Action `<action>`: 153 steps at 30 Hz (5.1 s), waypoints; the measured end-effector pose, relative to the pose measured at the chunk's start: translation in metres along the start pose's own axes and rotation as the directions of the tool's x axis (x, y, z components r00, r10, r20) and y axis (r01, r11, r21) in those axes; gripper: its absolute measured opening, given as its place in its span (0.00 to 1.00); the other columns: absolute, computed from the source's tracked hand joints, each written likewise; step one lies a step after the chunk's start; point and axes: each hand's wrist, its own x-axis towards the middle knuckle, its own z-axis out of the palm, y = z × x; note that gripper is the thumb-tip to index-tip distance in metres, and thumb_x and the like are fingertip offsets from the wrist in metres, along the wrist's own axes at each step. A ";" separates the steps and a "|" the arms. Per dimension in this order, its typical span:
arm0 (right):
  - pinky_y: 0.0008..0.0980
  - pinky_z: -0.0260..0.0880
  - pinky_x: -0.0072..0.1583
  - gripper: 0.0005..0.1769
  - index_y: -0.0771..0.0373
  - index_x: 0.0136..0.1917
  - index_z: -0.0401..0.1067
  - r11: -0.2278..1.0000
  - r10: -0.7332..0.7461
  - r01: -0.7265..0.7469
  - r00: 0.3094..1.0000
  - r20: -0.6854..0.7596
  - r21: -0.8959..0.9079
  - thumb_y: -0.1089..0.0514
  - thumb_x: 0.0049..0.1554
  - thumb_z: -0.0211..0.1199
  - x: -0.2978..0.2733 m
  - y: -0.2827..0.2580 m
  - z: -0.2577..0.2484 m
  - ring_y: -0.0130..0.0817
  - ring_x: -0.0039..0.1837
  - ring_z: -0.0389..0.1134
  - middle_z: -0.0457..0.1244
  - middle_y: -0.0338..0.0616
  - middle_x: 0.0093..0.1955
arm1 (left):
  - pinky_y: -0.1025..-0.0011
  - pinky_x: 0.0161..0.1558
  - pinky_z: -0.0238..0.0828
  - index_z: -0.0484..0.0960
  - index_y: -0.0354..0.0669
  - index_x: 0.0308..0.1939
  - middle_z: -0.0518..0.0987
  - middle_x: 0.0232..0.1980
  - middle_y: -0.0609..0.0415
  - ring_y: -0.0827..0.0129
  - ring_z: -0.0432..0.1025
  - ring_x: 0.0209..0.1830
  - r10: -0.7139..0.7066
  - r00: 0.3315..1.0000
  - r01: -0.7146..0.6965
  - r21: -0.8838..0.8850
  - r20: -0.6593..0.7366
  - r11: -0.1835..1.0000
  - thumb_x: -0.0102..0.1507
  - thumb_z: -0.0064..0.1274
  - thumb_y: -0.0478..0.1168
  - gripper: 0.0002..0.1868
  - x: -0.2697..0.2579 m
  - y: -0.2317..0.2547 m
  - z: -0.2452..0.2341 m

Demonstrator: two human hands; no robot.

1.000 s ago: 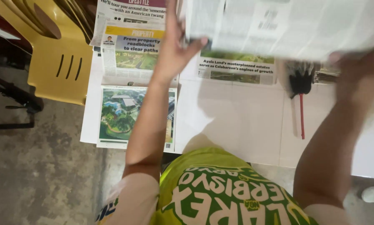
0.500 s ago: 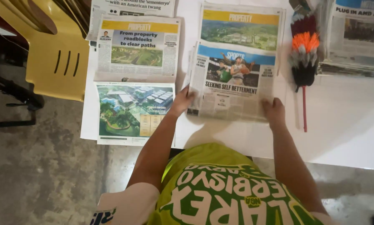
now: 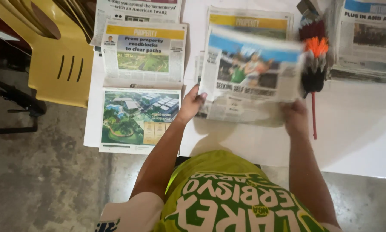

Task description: Sorting through stacks of newspapers and cleaning them with a handheld duster.

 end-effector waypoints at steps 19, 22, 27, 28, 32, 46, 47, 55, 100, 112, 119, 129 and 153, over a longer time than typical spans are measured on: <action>0.33 0.71 0.54 0.12 0.55 0.60 0.77 -0.246 -0.842 0.920 -0.047 0.537 -0.305 0.62 0.63 0.64 -0.118 -0.217 0.185 0.36 0.58 0.70 0.72 0.39 0.58 | 0.53 0.67 0.54 0.62 0.44 0.71 0.64 0.68 0.42 0.50 0.60 0.65 0.314 0.929 -0.268 -0.943 -0.199 0.195 0.65 0.37 0.44 0.29 0.075 0.159 -0.074; 0.35 0.75 0.54 0.13 0.56 0.56 0.80 -0.160 -0.808 0.942 0.047 0.587 -0.295 0.63 0.59 0.61 -0.094 -0.154 0.195 0.44 0.55 0.72 0.71 0.42 0.57 | 0.45 0.72 0.46 0.54 0.47 0.76 0.56 0.74 0.38 0.41 0.54 0.71 0.043 0.999 -0.043 -0.953 -0.032 0.299 0.61 0.36 0.61 0.42 0.045 0.098 -0.110; 0.37 0.71 0.46 0.14 0.54 0.55 0.79 -0.077 -0.731 0.920 0.210 0.649 -0.385 0.63 0.56 0.65 -0.063 -0.036 0.190 0.45 0.52 0.70 0.71 0.42 0.52 | 0.35 0.78 0.36 0.44 0.51 0.82 0.45 0.82 0.32 0.31 0.45 0.80 -0.386 0.906 0.309 -0.893 0.172 0.327 0.54 0.36 0.85 0.63 0.013 -0.010 -0.145; 0.38 0.71 0.47 0.15 0.50 0.57 0.78 -0.108 -0.612 0.889 0.294 0.734 -0.446 0.56 0.55 0.66 -0.061 -0.010 0.189 0.43 0.57 0.68 0.69 0.37 0.57 | 0.50 0.58 0.53 0.57 0.57 0.78 0.61 0.62 0.42 0.41 0.60 0.59 -0.474 0.865 0.397 -0.800 0.162 0.450 0.55 0.32 0.86 0.57 0.017 -0.028 -0.148; 0.51 0.66 0.62 0.38 0.40 0.73 0.63 0.003 0.190 0.744 0.655 0.731 -0.668 0.21 0.59 0.48 -0.086 -0.043 0.207 0.44 0.78 0.52 0.60 0.34 0.74 | 0.51 0.50 0.75 0.75 0.61 0.70 0.83 0.55 0.46 0.48 0.78 0.53 -0.558 0.830 0.538 -0.274 0.005 0.797 0.60 0.58 0.74 0.40 0.043 -0.088 -0.144; 0.62 0.54 0.70 0.46 0.62 0.80 0.52 0.424 -0.175 -0.139 0.957 -0.231 -0.895 0.41 0.58 0.65 0.068 0.067 -0.023 0.61 0.76 0.46 0.47 0.60 0.76 | 0.42 0.67 0.62 0.60 0.37 0.77 0.67 0.71 0.29 0.39 0.64 0.71 -0.434 0.890 0.446 0.065 -0.143 0.893 0.67 0.54 0.55 0.40 0.050 -0.056 -0.118; 0.62 0.60 0.66 0.49 0.61 0.81 0.53 0.390 -0.123 -0.158 0.967 -0.221 -0.907 0.39 0.55 0.66 0.066 0.063 -0.021 0.59 0.75 0.48 0.50 0.59 0.74 | 0.39 0.68 0.60 0.57 0.36 0.78 0.65 0.72 0.25 0.35 0.61 0.73 -0.409 0.902 0.418 0.037 -0.137 0.908 0.66 0.58 0.57 0.46 0.042 -0.042 -0.116; 0.55 0.61 0.64 0.49 0.64 0.73 0.63 0.515 -0.115 -0.159 0.961 -0.251 -0.842 0.31 0.52 0.72 0.087 0.059 -0.044 0.60 0.65 0.63 0.66 0.58 0.58 | 0.44 0.65 0.66 0.69 0.43 0.70 0.74 0.64 0.34 0.39 0.68 0.66 -0.361 0.919 0.373 0.049 -0.159 0.927 0.62 0.62 0.59 0.39 0.052 -0.043 -0.127; 0.31 0.80 0.63 0.24 0.71 0.65 0.63 0.902 -0.405 0.313 0.852 -0.333 -0.296 0.68 0.60 0.70 0.053 -0.156 -0.033 0.41 0.59 0.74 0.67 0.52 0.60 | 0.63 0.46 0.86 0.70 0.41 0.63 0.82 0.52 0.46 0.59 0.81 0.47 0.223 0.889 -0.232 0.028 -0.399 0.972 0.66 0.49 0.33 0.20 0.028 0.139 -0.148; 0.50 0.71 0.49 0.30 0.65 0.65 0.66 0.631 -0.458 0.252 0.884 -0.091 -0.734 0.62 0.52 0.73 0.084 -0.001 0.006 0.51 0.52 0.69 0.66 0.56 0.52 | 0.51 0.51 0.73 0.67 0.37 0.62 0.80 0.52 0.36 0.48 0.75 0.50 -0.143 0.960 0.193 0.201 -0.240 0.960 0.65 0.50 0.43 0.24 0.067 -0.001 -0.157; 0.58 0.73 0.57 0.15 0.65 0.58 0.71 0.757 -0.233 0.528 0.769 0.596 -0.385 0.61 0.58 0.67 -0.005 0.022 0.110 0.65 0.63 0.68 0.62 0.58 0.64 | 0.39 0.56 0.71 0.63 0.40 0.66 0.75 0.61 0.24 0.33 0.72 0.61 -0.036 0.999 0.022 0.508 0.017 0.861 0.68 0.46 0.44 0.25 0.052 0.097 -0.129; 0.52 0.67 0.67 0.31 0.48 0.71 0.62 0.854 0.177 0.063 0.898 0.402 -0.517 0.33 0.62 0.59 0.018 0.062 0.054 0.54 0.70 0.66 0.56 0.54 0.73 | 0.45 0.41 0.89 0.52 0.35 0.70 0.66 0.65 0.15 0.31 0.78 0.52 0.096 0.838 -0.028 -0.135 0.537 0.990 0.71 0.48 0.42 0.30 0.024 0.218 0.016; 0.62 0.61 0.69 0.46 0.61 0.76 0.62 0.679 0.303 -0.254 0.952 -0.052 -0.689 0.39 0.52 0.73 0.012 0.015 -0.007 0.60 0.73 0.60 0.62 0.60 0.70 | 0.58 0.59 0.75 0.82 0.56 0.63 0.78 0.65 0.46 0.48 0.75 0.63 -0.269 0.947 0.253 0.107 0.175 0.961 0.67 0.49 0.34 0.22 0.024 0.008 0.058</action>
